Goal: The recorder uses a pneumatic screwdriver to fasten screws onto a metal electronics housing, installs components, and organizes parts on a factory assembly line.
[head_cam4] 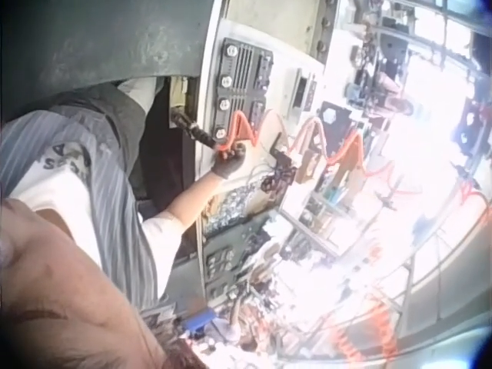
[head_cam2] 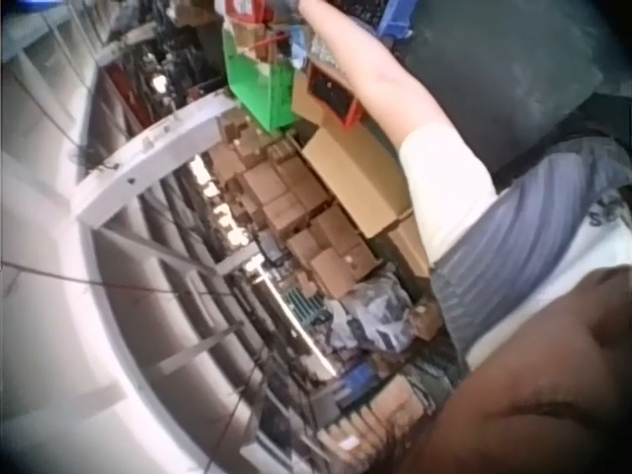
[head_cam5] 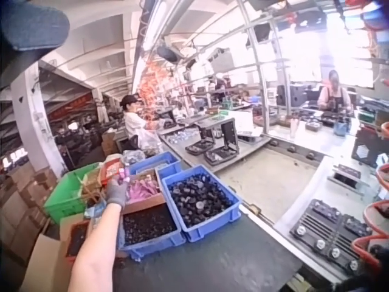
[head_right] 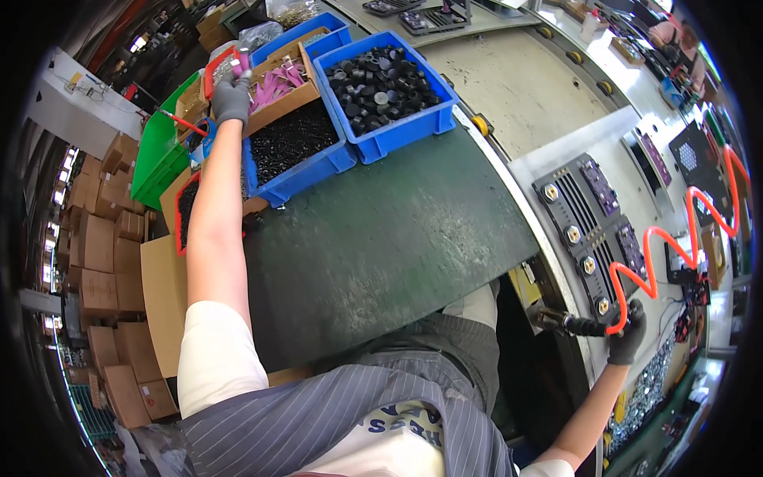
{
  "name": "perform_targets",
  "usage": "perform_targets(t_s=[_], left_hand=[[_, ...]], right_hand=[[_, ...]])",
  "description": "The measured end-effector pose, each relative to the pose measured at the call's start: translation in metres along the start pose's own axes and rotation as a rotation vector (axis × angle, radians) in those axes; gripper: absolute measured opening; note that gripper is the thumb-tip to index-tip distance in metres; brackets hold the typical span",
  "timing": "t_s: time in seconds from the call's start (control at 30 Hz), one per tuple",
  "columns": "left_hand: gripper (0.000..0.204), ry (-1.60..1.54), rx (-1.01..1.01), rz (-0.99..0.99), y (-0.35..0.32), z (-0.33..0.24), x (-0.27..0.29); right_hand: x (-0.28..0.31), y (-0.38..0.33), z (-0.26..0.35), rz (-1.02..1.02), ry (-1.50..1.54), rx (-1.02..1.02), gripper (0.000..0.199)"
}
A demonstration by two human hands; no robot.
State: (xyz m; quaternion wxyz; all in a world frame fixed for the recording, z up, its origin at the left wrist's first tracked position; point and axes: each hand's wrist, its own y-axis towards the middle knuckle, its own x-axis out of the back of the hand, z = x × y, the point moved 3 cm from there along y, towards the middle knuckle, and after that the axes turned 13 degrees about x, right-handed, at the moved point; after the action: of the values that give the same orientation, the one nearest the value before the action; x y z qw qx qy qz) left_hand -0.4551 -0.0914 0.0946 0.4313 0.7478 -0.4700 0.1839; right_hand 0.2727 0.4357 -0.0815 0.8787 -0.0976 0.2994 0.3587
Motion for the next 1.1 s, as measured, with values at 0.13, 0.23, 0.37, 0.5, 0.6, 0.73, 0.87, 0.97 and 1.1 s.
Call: perform_targets(t_s=[0.13, 0.23, 0.37, 0.5, 0.6, 0.73, 0.87, 0.97, 1.1], left_hand=[[0.036, -0.341, -0.261, 0.163, -0.028, -0.06, 0.027], [0.038, -0.428, -0.396, 0.54, -0.138, -0.121, 0.043], [0.037, -0.055, -0.626, 0.871, -0.279, -0.128, 0.031], [0.047, 0.168, -0.606, 0.81, -0.338, -0.108, 0.023], [0.05, 0.104, -0.541, 0.731, -0.33, -0.084, 0.025], [0.047, 0.099, -0.632, 0.716, -0.33, -0.062, 0.031], [0.029, 0.057, -0.541, 0.728, -0.336, -0.068, 0.03], [0.021, -0.097, -0.549, 0.716, -0.332, -0.074, 0.033], [0.012, -0.681, -0.067, 0.95, -0.308, -0.105, 0.036]], right_hand=[[0.043, 0.002, -0.006, -0.235, -0.199, 0.094, 0.029], [0.046, 0.003, -0.003, -0.198, -0.165, 0.107, 0.033], [-0.02, 0.007, -0.003, -0.226, -0.137, 0.1, 0.046], [-0.034, 0.0, -0.004, -0.234, -0.151, 0.168, 0.048], [-0.029, -0.006, -0.004, -0.114, -0.273, 0.186, 0.048], [-0.027, -0.013, -0.007, -0.197, -0.062, 0.163, 0.045], [-0.004, -0.017, -0.005, -0.215, 0.07, 0.178, 0.046], [-0.001, -0.022, 0.001, -0.12, 0.193, 0.161, 0.048], [-0.027, -0.028, 0.01, -0.118, 0.136, 0.162, 0.051]])
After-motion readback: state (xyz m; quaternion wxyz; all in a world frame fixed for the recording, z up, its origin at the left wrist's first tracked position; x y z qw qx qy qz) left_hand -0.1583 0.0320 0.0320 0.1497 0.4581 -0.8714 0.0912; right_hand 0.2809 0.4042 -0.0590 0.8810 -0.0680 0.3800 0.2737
